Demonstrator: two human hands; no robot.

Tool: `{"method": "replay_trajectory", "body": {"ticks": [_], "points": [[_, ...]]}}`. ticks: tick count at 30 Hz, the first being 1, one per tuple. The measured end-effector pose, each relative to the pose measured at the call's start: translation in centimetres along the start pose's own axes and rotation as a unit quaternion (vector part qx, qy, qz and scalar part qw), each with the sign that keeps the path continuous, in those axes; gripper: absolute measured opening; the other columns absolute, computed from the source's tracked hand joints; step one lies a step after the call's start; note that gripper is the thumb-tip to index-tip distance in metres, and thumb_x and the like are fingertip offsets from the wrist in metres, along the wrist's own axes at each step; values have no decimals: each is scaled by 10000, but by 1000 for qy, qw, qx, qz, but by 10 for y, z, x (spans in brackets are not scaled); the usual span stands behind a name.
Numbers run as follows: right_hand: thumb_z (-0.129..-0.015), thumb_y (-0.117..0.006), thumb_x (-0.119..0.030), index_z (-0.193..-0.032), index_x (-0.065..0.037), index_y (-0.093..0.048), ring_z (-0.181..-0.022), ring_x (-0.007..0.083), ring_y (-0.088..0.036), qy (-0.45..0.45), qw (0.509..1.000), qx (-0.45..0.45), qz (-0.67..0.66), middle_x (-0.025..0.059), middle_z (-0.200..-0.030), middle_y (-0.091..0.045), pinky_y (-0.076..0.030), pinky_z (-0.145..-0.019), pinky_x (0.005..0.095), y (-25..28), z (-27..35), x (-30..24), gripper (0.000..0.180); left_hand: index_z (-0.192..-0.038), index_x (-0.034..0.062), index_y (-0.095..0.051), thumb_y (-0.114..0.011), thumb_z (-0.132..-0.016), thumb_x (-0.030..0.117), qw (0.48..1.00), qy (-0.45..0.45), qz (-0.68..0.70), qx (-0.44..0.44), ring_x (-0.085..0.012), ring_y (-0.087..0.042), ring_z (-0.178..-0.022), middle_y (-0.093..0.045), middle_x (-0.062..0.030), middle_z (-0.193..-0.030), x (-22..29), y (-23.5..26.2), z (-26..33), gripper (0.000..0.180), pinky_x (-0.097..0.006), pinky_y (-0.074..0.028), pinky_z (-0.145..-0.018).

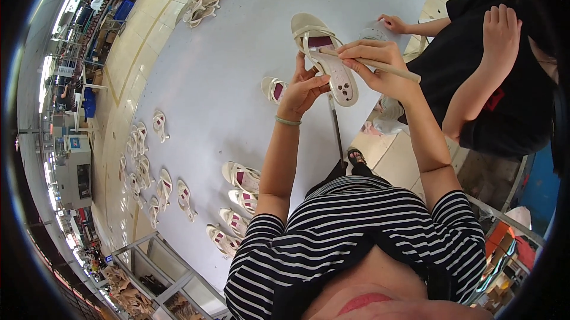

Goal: The recorder uses a brush to apply glue or adhesive to the inside and straps of white high-heeled sandals in a factory setting.

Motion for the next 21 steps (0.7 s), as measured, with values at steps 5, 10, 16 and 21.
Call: {"method": "replay_trajectory", "body": {"ticks": [5, 10, 16, 21], "points": [[-808, -669, 40, -793, 27, -696, -657, 173, -642, -32, 997, 14, 65, 105, -796, -700, -505, -634, 265, 50, -5, -4, 35, -1504, 280, -85, -578, -850, -92, 999, -12, -13, 29, -323, -572, -1151, -447, -196, -1363, -3, 27, 4, 900, -488, -515, -929], [-889, -597, -21, -893, 75, -665, -690, 130, -659, -232, 952, 162, -118, 97, -782, -684, -534, -635, 221, 85, 15, 73, 118, -1501, 262, -179, -511, -909, -24, 993, -78, 77, 32, -306, -516, -1232, -430, -143, -1416, 5, 92, 25, 736, -499, -459, -1003], [-810, -679, -112, -834, -25, -719, -741, 156, -671, -294, 931, 6, 214, 82, -805, -703, -513, -716, 277, 39, 80, 301, 98, -1516, 80, -159, -499, -977, 217, 990, -111, 85, 29, -379, -480, -1245, -249, -308, -1497, 23, 106, 35, 652, -459, -432, -1047], [-764, -676, -120, -739, -23, -700, -652, 271, -686, -235, 927, 102, 273, 128, -686, -682, -536, -626, 365, 31, 110, 338, 103, -1500, 90, -225, -454, -1000, 337, 983, -96, 151, -47, -342, -545, -1114, -359, -308, -1425, 38, 87, 39, 603, -433, -503, -924]]}}
Point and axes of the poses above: each hand's wrist, its own z-axis away from the middle knuckle, its own y-axis out of the back of the hand, x = y × z, the point moved 8 cm from there along -z, towards the middle knuckle
